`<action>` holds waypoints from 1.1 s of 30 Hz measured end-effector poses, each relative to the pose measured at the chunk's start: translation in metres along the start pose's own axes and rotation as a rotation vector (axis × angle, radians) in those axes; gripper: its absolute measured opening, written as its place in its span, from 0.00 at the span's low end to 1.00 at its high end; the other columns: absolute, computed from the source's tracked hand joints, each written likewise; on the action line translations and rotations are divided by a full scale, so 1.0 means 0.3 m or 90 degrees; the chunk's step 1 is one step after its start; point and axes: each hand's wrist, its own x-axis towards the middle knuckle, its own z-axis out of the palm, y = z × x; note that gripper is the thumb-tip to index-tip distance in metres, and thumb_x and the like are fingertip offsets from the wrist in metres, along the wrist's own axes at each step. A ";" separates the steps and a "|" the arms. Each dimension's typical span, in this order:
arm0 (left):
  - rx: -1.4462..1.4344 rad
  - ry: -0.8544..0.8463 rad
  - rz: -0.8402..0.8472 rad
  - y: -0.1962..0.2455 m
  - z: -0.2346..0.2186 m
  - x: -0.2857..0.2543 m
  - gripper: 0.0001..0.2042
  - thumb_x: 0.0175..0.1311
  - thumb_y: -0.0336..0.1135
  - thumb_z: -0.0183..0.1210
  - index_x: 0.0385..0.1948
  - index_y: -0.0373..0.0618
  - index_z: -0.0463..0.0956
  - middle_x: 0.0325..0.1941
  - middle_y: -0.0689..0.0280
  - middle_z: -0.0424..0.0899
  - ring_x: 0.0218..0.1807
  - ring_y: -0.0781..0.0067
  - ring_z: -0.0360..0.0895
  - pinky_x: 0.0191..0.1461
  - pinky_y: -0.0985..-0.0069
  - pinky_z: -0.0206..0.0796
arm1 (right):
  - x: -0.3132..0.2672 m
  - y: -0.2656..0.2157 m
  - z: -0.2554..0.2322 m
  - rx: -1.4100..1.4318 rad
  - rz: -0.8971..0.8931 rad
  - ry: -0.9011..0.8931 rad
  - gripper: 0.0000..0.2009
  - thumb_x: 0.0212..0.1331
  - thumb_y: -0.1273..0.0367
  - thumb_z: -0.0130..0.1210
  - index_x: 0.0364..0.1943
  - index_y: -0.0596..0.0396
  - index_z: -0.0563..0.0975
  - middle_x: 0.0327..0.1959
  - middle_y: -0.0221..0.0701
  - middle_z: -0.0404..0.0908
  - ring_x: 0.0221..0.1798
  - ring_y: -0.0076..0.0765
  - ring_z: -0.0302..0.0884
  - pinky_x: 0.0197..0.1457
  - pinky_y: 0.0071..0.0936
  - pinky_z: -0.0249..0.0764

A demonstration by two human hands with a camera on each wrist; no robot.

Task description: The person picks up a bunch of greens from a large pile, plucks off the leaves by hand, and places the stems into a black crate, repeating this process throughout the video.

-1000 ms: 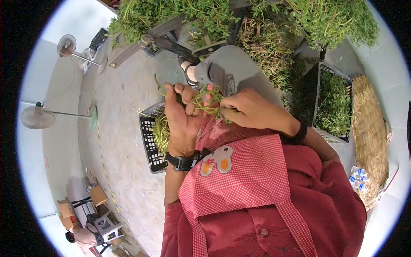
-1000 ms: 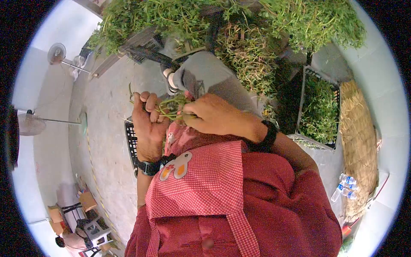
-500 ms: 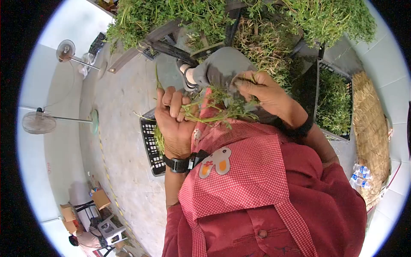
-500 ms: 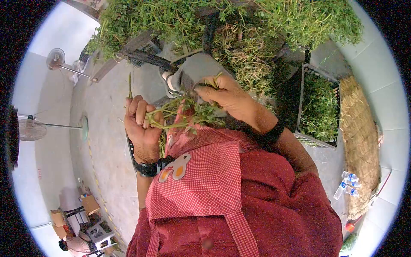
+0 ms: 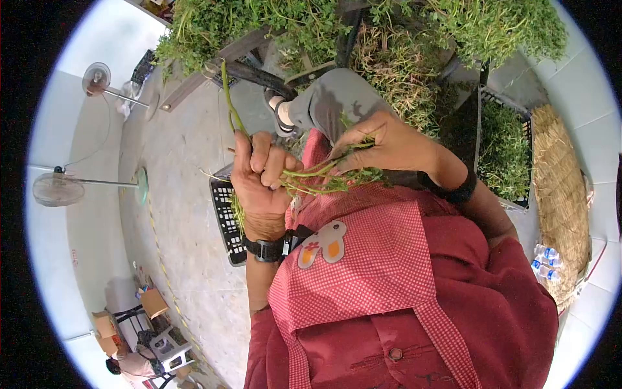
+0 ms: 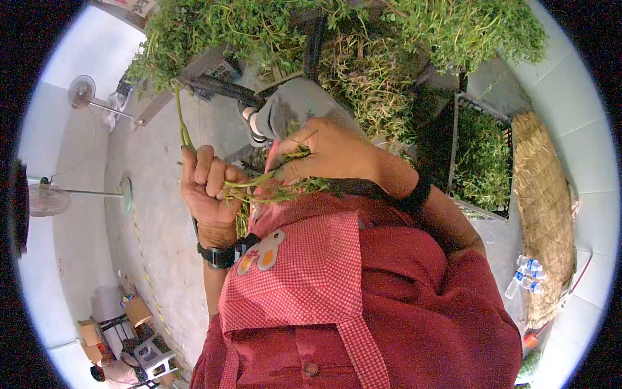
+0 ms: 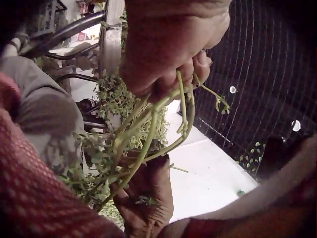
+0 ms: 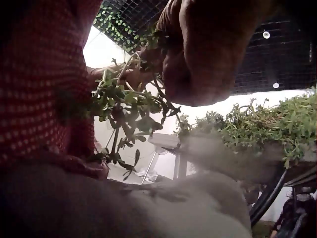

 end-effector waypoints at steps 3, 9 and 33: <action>0.019 -0.016 0.014 0.000 -0.011 0.003 0.22 0.69 0.52 0.34 0.13 0.55 0.56 0.04 0.75 0.50 0.10 0.81 0.41 0.16 0.81 0.38 | -0.001 0.007 0.008 -0.052 0.021 0.031 0.14 0.50 0.61 0.58 0.36 0.56 0.79 0.21 0.35 0.78 0.22 0.27 0.74 0.30 0.29 0.69; 0.001 0.019 0.022 -0.046 0.045 -0.008 0.22 0.70 0.51 0.34 0.13 0.55 0.55 0.05 0.77 0.48 0.10 0.83 0.40 0.14 0.82 0.37 | 0.030 0.102 0.012 -0.352 0.081 0.297 0.13 0.48 0.63 0.56 0.29 0.61 0.75 0.21 0.45 0.76 0.25 0.44 0.76 0.31 0.34 0.70; -0.108 -0.020 -0.009 -0.011 -0.036 0.012 0.20 0.70 0.49 0.31 0.15 0.56 0.57 0.06 0.76 0.53 0.09 0.82 0.45 0.21 0.80 0.47 | 0.016 -0.021 0.043 -0.018 0.004 0.060 0.16 0.51 0.61 0.61 0.40 0.58 0.79 0.19 0.27 0.77 0.18 0.13 0.62 0.20 0.18 0.59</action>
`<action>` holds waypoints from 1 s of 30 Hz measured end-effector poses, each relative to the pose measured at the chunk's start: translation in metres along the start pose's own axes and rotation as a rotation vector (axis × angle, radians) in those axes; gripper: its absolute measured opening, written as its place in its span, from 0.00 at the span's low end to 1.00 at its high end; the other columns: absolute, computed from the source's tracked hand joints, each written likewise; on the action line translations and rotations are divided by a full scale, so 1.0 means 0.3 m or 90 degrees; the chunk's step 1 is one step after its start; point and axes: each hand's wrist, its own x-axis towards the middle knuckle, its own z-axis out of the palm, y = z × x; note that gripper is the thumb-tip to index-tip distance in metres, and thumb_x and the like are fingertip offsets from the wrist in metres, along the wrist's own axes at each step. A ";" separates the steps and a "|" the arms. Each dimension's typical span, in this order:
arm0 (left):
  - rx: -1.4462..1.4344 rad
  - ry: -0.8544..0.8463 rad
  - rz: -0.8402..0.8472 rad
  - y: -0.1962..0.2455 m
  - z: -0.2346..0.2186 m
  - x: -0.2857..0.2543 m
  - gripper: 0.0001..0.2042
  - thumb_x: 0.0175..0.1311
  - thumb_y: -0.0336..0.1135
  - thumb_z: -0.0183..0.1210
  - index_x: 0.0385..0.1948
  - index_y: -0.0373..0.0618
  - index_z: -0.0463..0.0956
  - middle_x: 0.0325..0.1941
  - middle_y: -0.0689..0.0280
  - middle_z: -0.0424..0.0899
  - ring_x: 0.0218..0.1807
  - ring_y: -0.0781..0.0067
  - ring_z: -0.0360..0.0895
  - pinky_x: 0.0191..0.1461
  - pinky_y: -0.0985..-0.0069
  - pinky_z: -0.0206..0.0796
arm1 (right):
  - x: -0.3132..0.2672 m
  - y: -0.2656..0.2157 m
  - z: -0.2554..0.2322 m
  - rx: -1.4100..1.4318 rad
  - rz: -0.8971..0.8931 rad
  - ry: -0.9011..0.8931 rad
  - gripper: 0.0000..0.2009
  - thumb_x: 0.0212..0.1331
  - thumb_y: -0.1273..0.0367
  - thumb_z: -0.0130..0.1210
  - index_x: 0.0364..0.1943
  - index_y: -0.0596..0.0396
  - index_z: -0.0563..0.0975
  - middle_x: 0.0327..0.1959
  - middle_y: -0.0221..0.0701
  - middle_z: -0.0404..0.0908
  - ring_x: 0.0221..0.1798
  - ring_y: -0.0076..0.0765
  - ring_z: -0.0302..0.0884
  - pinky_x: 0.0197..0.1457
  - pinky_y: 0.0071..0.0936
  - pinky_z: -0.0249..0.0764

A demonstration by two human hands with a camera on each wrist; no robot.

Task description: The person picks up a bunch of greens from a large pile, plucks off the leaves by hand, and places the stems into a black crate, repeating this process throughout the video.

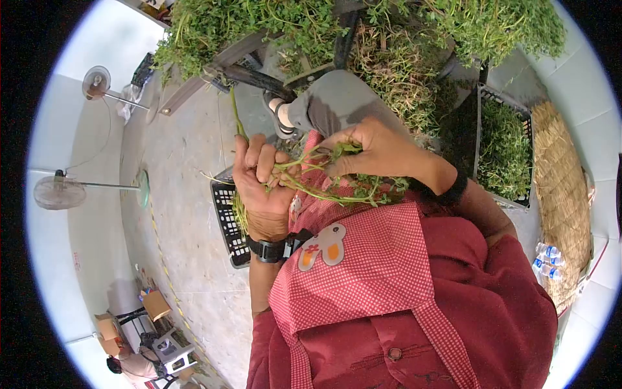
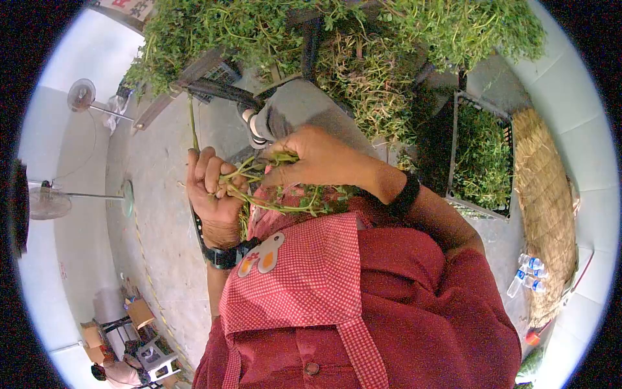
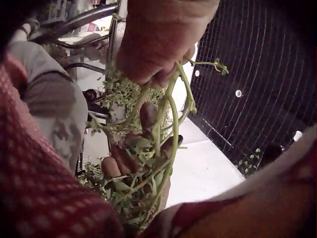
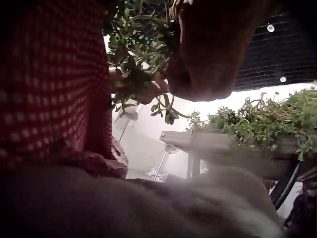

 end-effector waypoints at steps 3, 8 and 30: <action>0.010 0.065 0.026 -0.007 0.012 -0.002 0.20 0.70 0.49 0.33 0.15 0.56 0.57 0.06 0.76 0.53 0.09 0.82 0.45 0.19 0.81 0.45 | -0.004 0.000 0.011 0.021 0.095 -0.049 0.15 0.49 0.58 0.60 0.31 0.57 0.78 0.19 0.35 0.76 0.20 0.25 0.70 0.26 0.27 0.67; 0.057 0.169 0.078 -0.029 0.046 0.001 0.21 0.70 0.51 0.33 0.14 0.57 0.56 0.06 0.77 0.50 0.09 0.83 0.43 0.15 0.82 0.39 | -0.003 0.055 0.039 -0.176 0.011 0.017 0.14 0.55 0.61 0.52 0.30 0.61 0.75 0.19 0.44 0.74 0.21 0.44 0.75 0.27 0.40 0.69; 0.010 0.051 0.020 -0.006 0.006 0.003 0.21 0.70 0.49 0.35 0.14 0.56 0.57 0.06 0.77 0.50 0.09 0.82 0.41 0.17 0.82 0.45 | -0.048 0.095 -0.099 0.751 0.187 -0.087 0.14 0.62 0.65 0.43 0.18 0.52 0.65 0.12 0.22 0.61 0.16 0.19 0.57 0.20 0.20 0.55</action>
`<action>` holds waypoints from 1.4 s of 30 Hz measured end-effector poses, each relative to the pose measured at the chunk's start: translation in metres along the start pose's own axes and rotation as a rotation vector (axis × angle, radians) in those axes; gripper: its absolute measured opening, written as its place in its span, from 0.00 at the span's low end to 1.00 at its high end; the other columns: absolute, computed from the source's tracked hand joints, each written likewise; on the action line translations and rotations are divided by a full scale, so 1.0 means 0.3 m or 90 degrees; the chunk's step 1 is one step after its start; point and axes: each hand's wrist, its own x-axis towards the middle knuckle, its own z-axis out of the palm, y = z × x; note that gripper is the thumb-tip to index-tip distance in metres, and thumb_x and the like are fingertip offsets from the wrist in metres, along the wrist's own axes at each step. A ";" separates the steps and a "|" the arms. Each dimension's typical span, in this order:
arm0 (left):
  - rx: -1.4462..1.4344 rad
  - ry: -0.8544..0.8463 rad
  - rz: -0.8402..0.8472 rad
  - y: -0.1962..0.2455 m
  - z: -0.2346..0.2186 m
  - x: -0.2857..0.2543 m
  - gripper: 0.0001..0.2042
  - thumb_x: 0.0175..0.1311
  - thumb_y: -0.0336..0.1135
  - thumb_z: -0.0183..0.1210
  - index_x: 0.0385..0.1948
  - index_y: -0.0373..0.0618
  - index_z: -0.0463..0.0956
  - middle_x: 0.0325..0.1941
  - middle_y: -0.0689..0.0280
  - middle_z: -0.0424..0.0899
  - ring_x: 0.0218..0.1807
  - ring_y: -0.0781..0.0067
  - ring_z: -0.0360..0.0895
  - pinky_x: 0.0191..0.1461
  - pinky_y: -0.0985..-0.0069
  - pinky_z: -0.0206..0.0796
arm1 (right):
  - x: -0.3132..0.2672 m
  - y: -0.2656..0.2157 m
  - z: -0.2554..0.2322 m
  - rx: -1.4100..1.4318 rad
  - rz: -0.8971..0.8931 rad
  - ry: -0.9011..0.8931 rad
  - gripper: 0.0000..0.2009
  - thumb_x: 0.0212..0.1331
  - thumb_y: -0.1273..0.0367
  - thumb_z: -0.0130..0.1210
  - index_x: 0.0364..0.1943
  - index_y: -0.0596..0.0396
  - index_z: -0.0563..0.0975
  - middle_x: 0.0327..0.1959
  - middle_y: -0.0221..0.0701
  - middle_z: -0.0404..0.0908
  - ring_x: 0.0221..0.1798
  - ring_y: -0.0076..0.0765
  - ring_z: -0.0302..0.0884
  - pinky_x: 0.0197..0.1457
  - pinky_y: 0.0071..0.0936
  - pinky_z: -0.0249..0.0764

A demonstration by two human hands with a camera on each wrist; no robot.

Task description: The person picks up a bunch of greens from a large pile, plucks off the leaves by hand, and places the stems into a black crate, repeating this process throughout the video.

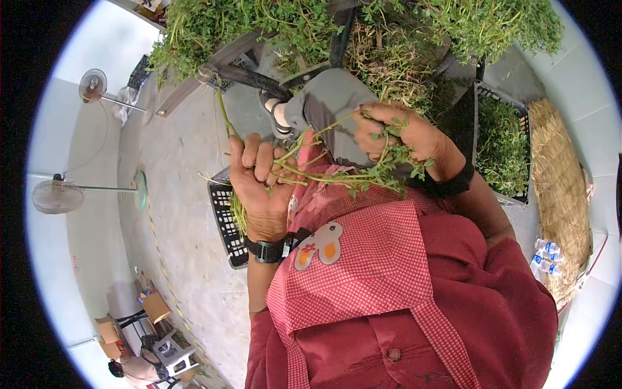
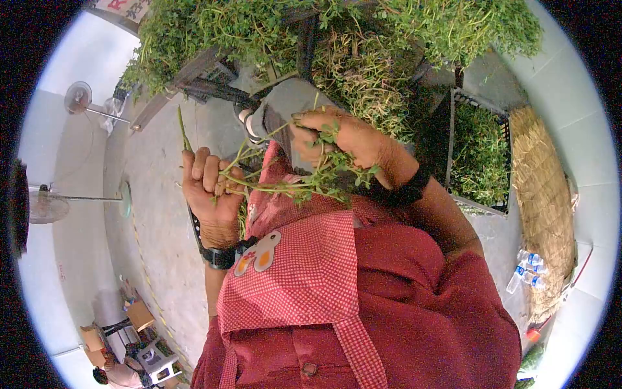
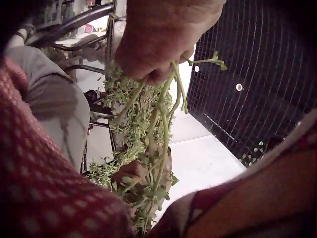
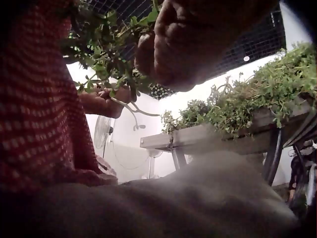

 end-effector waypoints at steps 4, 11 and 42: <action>-0.002 -0.009 0.004 -0.011 -0.001 0.000 0.21 0.70 0.50 0.35 0.14 0.56 0.57 0.06 0.77 0.49 0.09 0.83 0.41 0.16 0.82 0.42 | 0.028 0.036 0.010 -0.600 -0.100 0.325 0.14 0.60 0.65 0.44 0.19 0.54 0.66 0.14 0.25 0.65 0.17 0.25 0.63 0.21 0.24 0.60; -0.001 -0.106 0.005 -0.013 0.055 -0.025 0.21 0.70 0.51 0.34 0.14 0.56 0.57 0.06 0.78 0.48 0.10 0.84 0.39 0.16 0.82 0.37 | 0.054 -0.013 -0.287 -0.954 -0.263 0.583 0.21 0.53 0.52 0.51 0.20 0.58 0.73 0.16 0.25 0.69 0.19 0.28 0.66 0.22 0.28 0.64; -0.076 -0.051 -0.013 0.015 -0.049 0.003 0.19 0.70 0.47 0.33 0.16 0.55 0.56 0.10 0.78 0.49 0.12 0.82 0.42 0.30 0.80 0.56 | 0.049 0.067 -0.064 -0.554 -0.098 0.261 0.17 0.56 0.57 0.53 0.36 0.58 0.78 0.23 0.27 0.75 0.24 0.22 0.70 0.28 0.24 0.67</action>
